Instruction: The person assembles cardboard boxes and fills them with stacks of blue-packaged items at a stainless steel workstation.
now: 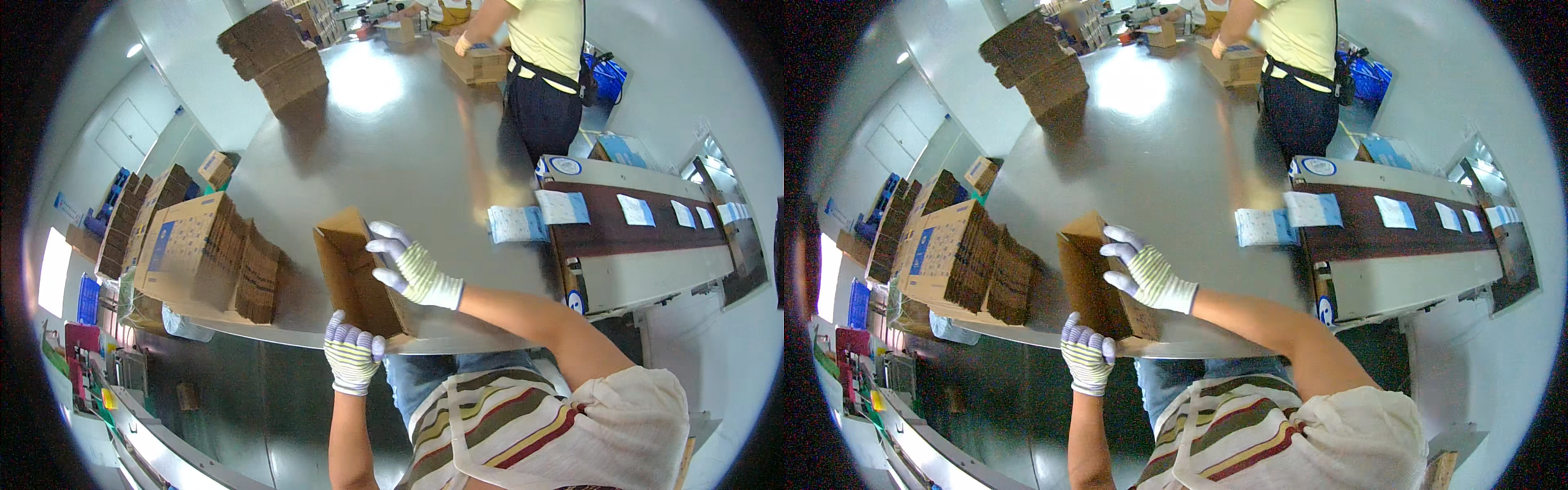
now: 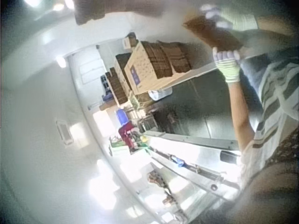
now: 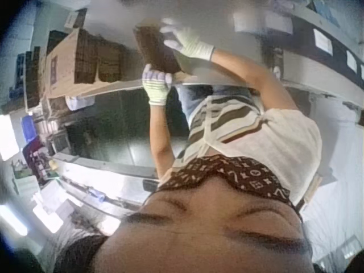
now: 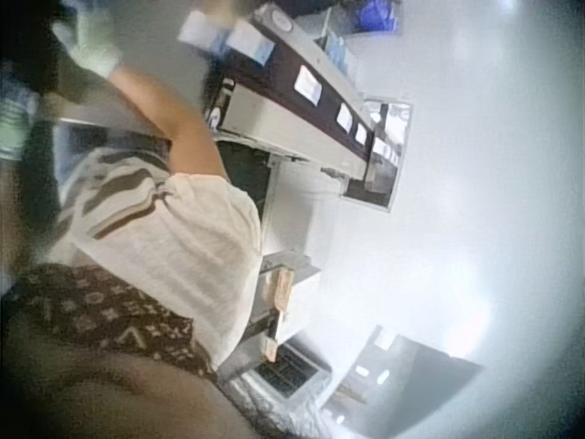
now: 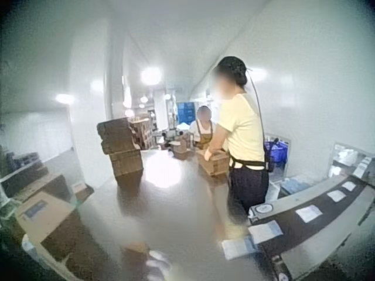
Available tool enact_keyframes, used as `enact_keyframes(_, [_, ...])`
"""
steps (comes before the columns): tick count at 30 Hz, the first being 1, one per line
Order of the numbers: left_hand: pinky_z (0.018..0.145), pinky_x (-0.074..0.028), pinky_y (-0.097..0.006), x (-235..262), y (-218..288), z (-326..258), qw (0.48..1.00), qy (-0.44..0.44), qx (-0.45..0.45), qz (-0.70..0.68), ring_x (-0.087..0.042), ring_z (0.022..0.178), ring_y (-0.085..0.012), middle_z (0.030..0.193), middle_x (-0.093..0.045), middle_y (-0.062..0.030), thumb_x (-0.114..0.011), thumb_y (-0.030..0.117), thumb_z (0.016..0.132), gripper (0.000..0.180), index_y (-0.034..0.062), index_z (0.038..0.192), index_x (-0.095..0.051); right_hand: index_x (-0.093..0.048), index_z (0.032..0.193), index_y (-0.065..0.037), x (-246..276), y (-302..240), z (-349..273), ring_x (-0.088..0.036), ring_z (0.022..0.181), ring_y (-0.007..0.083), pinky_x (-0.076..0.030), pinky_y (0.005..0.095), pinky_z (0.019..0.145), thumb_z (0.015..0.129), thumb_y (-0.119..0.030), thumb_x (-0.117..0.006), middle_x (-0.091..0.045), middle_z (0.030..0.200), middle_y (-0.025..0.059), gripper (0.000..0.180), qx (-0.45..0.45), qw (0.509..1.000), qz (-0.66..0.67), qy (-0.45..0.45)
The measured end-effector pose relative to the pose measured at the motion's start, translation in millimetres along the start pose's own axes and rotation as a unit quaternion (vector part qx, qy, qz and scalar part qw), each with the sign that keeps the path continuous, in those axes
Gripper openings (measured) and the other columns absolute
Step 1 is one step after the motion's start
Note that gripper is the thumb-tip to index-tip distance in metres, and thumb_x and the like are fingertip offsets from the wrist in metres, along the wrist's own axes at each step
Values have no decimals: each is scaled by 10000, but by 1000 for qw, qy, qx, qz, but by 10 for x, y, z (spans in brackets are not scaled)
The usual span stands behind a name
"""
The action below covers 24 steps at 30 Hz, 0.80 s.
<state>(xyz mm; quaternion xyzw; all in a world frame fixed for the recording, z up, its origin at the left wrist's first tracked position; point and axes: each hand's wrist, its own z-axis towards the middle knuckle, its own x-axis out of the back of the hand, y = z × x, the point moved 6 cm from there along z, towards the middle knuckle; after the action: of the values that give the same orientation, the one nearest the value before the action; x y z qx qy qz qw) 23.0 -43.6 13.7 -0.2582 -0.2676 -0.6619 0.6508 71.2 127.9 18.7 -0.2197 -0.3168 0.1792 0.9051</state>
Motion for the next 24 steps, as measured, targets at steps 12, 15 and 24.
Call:
enact_keyframes(12, [911,-446,-478,-9,-61,-43,999,19,28,4,-436,574,-243,575,-396,-63,-524,173,721,190,118,609,-380,-593,1066,-25,2281,2292,-805,-607,949,268,-475,381,859,855,-195,-603,-644,1000,142,271,-326,907,-137,-229])
enact_keyframes(15, [916,-448,-478,-48,-59,-52,999,27,28,6,-436,581,-241,588,-393,-61,-501,169,744,178,118,631,-373,-618,1096,-46,2622,2393,-801,-605,948,273,-450,374,880,851,-168,-608,-651,1014,121,273,-322,848,-211,-363])
enact_keyframes(24, [903,-443,-477,20,-73,-107,999,30,34,3,-465,637,-250,631,-424,-71,-521,181,736,164,123,654,-392,-505,1273,-44,2129,2416,-547,-553,1136,275,-415,352,989,690,-197,-788,-594,1214,140,667,-316,734,-233,-555])
